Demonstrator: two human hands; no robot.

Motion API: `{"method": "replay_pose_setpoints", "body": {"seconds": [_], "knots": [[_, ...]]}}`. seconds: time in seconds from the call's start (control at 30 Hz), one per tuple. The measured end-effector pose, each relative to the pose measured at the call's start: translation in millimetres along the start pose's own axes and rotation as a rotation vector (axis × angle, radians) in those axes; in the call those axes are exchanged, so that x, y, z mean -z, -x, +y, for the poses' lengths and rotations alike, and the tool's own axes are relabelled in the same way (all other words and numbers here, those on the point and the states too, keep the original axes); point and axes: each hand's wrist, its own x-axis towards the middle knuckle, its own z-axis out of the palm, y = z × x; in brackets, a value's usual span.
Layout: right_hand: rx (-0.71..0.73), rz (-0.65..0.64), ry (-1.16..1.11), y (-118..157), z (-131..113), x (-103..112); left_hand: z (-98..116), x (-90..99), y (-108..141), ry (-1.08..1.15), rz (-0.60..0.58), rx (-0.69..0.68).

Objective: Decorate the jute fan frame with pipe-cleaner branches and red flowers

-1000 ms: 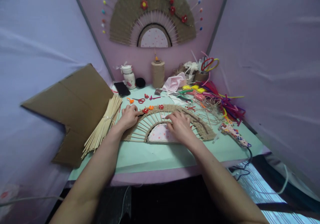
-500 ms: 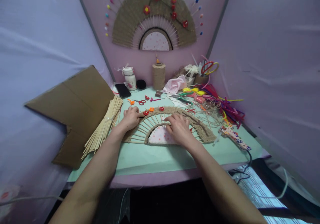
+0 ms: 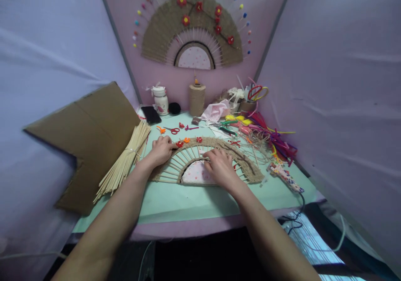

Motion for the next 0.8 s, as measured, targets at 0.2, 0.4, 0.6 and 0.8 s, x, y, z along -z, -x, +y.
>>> {"method": "replay_pose_setpoints", "body": {"seconds": [0.2,0.4,0.6,0.8], "knots": [[-0.013,0.031,-0.018,3.6,4.4,-1.1,-15.4,24.3,-0.8,0.143,0.494,0.170],[-0.040,0.023,-0.025,6.6,9.3,-0.6,-18.7,22.9,2.6,0.254,0.454,0.231],[-0.039,0.038,-0.027,10.8,16.3,0.9,-15.4,14.2,0.6,0.280,0.432,0.129],[-0.015,0.092,-0.062,19.9,26.1,15.1,-21.1,8.2,-3.8,0.336,0.475,0.163]]}}
